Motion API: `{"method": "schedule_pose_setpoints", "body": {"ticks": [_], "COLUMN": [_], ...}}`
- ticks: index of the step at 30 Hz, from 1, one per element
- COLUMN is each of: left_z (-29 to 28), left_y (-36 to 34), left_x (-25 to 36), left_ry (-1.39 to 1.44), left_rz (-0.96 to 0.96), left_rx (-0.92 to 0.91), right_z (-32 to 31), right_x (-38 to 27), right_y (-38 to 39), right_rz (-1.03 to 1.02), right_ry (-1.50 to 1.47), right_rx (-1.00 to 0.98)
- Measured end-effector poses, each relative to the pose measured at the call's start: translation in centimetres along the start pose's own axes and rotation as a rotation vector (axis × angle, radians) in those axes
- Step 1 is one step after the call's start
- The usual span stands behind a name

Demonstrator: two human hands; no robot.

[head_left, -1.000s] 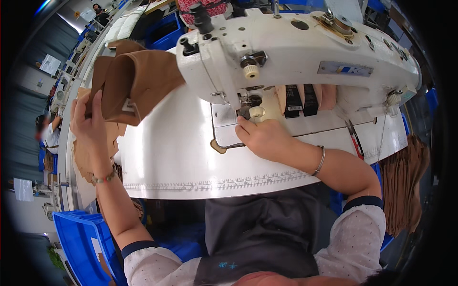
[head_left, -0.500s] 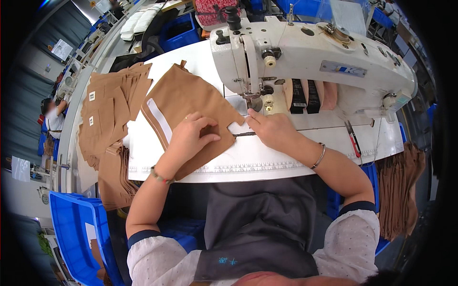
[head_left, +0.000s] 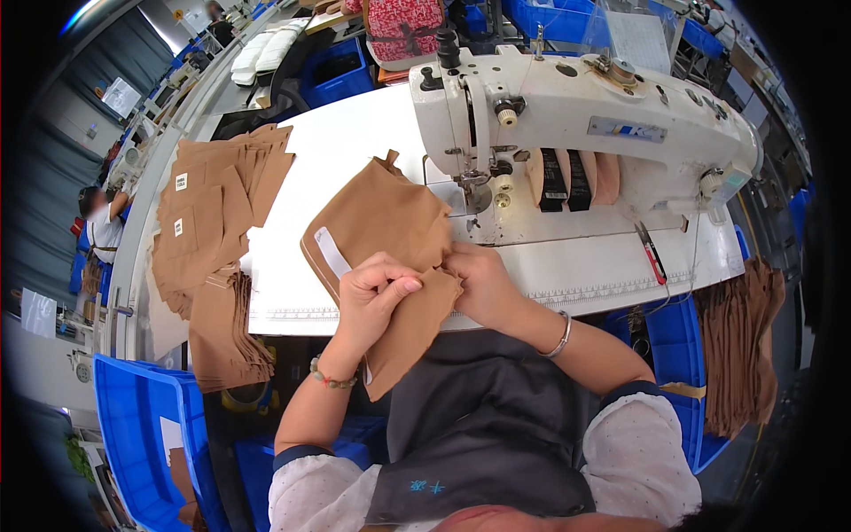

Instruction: Using an industrial sewing machine to sew leather components and attach brand labels.

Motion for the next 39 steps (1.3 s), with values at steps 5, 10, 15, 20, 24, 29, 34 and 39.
{"method": "schedule_pose_setpoints", "body": {"ticks": [5,10,15,20,24,29,34,39], "left_z": [-0.9,-2.9,-3.3,-2.3,-3.8,-2.8,-2.1,-2.2], "left_y": [0.3,0.8,0.8,0.7,1.0,0.6,0.8,1.1], "left_x": [1.1,2.2,2.8,4.4,4.0,4.1,3.9,3.1], "left_ry": [-0.021,-0.161,-0.064,0.02,0.029,-0.231,0.081,0.164], "left_rz": [0.036,0.153,0.075,0.1,0.028,0.085,-0.01,-0.097], "left_rx": [0.09,0.195,0.166,0.144,0.065,-0.115,-0.066,0.02], "right_z": [0.2,-1.8,-3.2,-4.2,-6.2,-6.9,-7.2,-7.8], "right_x": [-1.8,-2.9,-3.2,-4.9,-4.6,-6.5,-6.1,-7.1], "right_y": [-0.4,0.7,1.6,1.3,1.9,1.8,1.8,1.7], "right_rz": [-0.181,-0.133,-0.051,0.219,0.153,-0.054,0.219,0.189], "right_ry": [-0.02,0.009,-0.133,-0.635,-0.433,-0.335,-0.596,-0.469], "right_rx": [0.11,0.072,0.082,-0.079,-0.253,-0.146,-0.142,-0.164]}}
Point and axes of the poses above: each hand's wrist, its own y-axis away from the middle knuckle, its own z-axis out of the palm, x = y × z, the point moved 2 cm from there along -y, towards the middle knuckle, and after that the axes turned 15 degrees about -x, right-handed, at the moved point
